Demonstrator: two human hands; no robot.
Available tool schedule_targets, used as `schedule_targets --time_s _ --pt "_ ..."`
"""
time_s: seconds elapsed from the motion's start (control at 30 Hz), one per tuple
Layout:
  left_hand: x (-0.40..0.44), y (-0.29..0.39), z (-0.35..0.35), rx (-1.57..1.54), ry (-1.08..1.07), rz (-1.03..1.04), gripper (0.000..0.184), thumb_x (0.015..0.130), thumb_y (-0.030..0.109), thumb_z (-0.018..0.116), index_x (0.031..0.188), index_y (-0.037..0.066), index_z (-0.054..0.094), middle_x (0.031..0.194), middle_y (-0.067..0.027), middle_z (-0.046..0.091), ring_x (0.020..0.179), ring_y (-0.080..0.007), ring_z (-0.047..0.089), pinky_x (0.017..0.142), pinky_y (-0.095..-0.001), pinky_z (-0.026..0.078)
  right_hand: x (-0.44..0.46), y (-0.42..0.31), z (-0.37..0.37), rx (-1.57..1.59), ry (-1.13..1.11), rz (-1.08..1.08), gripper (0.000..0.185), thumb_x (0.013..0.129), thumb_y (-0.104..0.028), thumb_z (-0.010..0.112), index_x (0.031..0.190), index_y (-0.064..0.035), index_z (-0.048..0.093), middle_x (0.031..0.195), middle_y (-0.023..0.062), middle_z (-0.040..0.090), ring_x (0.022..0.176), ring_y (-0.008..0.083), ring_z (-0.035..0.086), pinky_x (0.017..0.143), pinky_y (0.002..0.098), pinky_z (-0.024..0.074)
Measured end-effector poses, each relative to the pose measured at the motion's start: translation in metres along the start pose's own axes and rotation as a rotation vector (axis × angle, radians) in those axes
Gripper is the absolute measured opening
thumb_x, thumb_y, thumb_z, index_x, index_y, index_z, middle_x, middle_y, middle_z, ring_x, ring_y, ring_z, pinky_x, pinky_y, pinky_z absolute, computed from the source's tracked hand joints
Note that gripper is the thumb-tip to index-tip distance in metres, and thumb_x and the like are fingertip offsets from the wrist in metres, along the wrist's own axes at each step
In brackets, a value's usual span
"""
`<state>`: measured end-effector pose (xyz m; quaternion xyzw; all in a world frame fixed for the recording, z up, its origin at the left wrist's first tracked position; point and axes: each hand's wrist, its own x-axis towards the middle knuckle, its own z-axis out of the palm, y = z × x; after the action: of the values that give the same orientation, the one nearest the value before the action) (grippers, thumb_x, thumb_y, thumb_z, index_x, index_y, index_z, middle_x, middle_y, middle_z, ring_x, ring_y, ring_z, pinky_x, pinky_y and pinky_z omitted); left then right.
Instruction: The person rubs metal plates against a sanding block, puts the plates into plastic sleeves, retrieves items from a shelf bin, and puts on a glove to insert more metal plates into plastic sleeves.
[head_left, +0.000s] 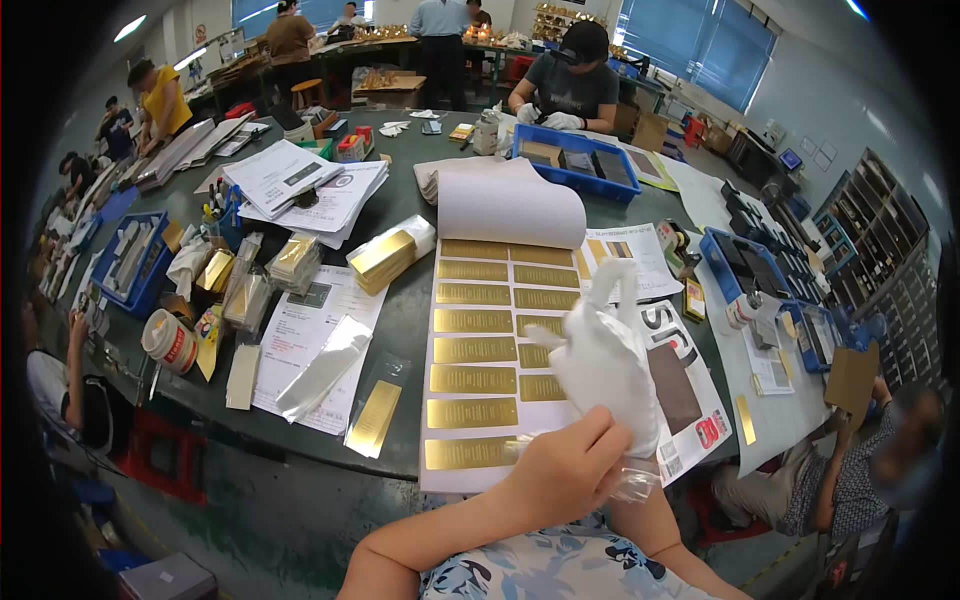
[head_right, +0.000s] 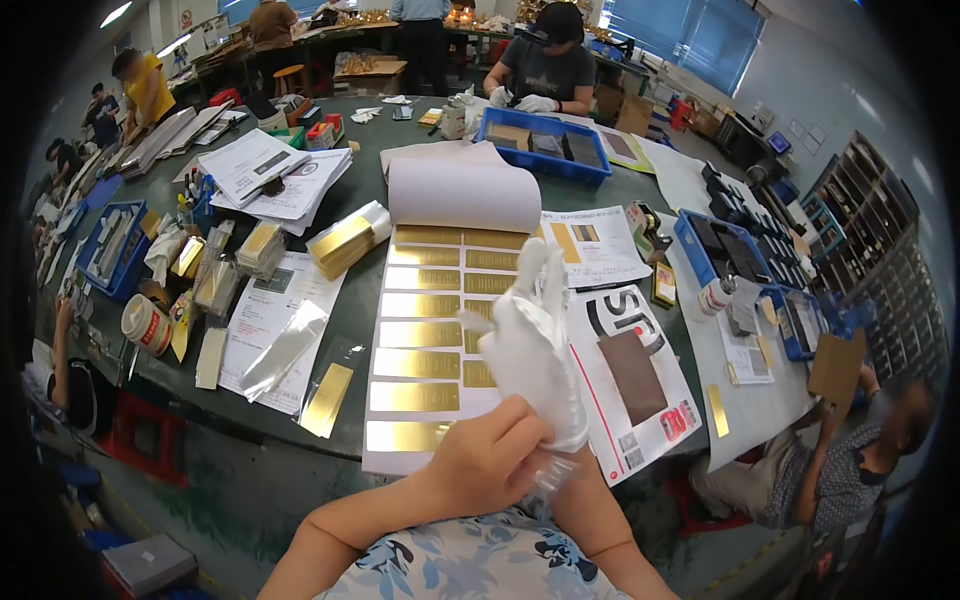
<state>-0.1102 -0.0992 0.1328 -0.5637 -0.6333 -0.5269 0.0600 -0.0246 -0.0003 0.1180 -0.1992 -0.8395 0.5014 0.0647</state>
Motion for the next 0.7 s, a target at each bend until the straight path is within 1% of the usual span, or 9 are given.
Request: schedule_targets --time_s 0.1,0.13,0.2,0.37,0.57,0.6,0.63,0.67,0.7 --pt "-0.002 0.001 0.006 -0.146 -0.041 0.012 0.02 0.072 0.0 0.061 0.088 0.004 0.051 0.079 -0.01 0.049 0.06 -0.0293 0.054 0.05 -0.0366 0.044 0.03 -0.021 -0.018 -0.143 0.034 -0.007 0.052 0.086 -0.016 0.057 0.133 -0.0016 0.04 0.13 0.0196 0.047 0.122 0.0321 0.046 0.102 0.0378 0.0365" --pt "-0.003 0.0 0.009 -0.217 -0.075 0.014 0.017 0.072 -0.002 0.059 0.085 0.004 0.049 0.076 -0.0106 0.046 0.06 -0.0299 0.053 0.05 -0.0379 0.042 0.004 -0.001 -0.017 -0.192 0.044 -0.017 0.052 0.086 -0.015 0.057 0.133 -0.0012 0.04 0.13 0.02 0.047 0.122 0.0326 0.046 0.102 0.0376 0.0369" --pt "-0.012 -0.002 0.02 -0.236 -0.116 0.039 0.016 0.073 -0.001 0.059 0.085 0.004 0.049 0.076 -0.0107 0.047 0.061 -0.0302 0.054 0.051 -0.0381 0.043 -0.044 0.039 -0.023 -0.288 0.061 -0.039 0.052 0.086 -0.015 0.057 0.133 -0.0005 0.039 0.129 0.0208 0.047 0.121 0.0335 0.047 0.101 0.0373 0.0378" --pt "-0.012 0.002 0.028 -0.309 -0.141 0.07 0.018 0.07 0.0 0.058 0.085 0.003 0.048 0.076 -0.0108 0.047 0.064 -0.031 0.053 0.054 -0.0386 0.043 -0.047 0.041 -0.032 -0.476 0.074 -0.074 0.053 0.085 -0.013 0.058 0.132 0.001 0.038 0.127 0.0224 0.048 0.12 0.0355 0.048 0.1 0.0366 0.0395" --pt "-0.013 0.003 0.043 -0.191 -0.157 0.099 0.024 0.066 0.003 0.06 0.086 0.004 0.047 0.078 -0.0106 0.046 0.067 -0.0305 0.055 0.055 -0.0385 0.044 -0.047 0.014 -0.023 0.47 -0.018 -0.362 0.066 0.086 -0.02 0.06 0.141 0.0004 0.029 0.137 0.0221 0.041 0.125 0.0338 0.044 0.104 0.0392 0.0358" --pt "-0.012 0.005 0.044 -0.209 -0.151 0.122 0.024 0.067 0.003 0.061 0.087 0.004 0.047 0.08 -0.0105 0.046 0.068 -0.0303 0.055 0.055 -0.0387 0.044 -0.006 -0.028 -0.025 0.633 -0.029 -0.396 0.068 0.086 -0.021 0.061 0.142 0.0003 0.027 0.139 0.0221 0.039 0.126 0.0335 0.043 0.105 0.0396 0.0352" --pt "-0.013 0.007 0.044 -0.23 -0.146 0.142 0.024 0.067 0.003 0.061 0.087 0.004 0.047 0.081 -0.0105 0.046 0.069 -0.03 0.055 0.056 -0.0388 0.045 0.101 -0.081 -0.062 0.798 -0.035 -0.422 0.071 0.086 -0.022 0.061 0.143 0.0002 0.025 0.14 0.0221 0.038 0.127 0.0333 0.043 0.106 0.0401 0.0346" --pt "-0.015 0.006 0.041 -0.234 -0.144 0.119 0.024 0.067 0.003 0.061 0.087 0.004 0.047 0.081 -0.0105 0.046 0.069 -0.03 0.055 0.056 -0.0388 0.045 0.058 -0.06 -0.039 0.964 -0.037 -0.444 0.073 0.087 -0.023 0.061 0.145 0.0001 0.024 0.142 0.022 0.037 0.128 0.033 0.042 0.106 0.0405 0.034" --pt "-0.017 0.004 0.037 -0.232 -0.169 0.067 0.025 0.068 0.004 0.062 0.089 0.005 0.049 0.083 -0.01 0.048 0.071 -0.0296 0.057 0.057 -0.0385 0.046 0.057 -0.06 -0.033 1.131 -0.034 -0.463 0.075 0.087 -0.024 0.062 0.146 0.0 0.022 0.143 0.022 0.036 0.129 0.0327 0.042 0.107 0.0409 0.0334"
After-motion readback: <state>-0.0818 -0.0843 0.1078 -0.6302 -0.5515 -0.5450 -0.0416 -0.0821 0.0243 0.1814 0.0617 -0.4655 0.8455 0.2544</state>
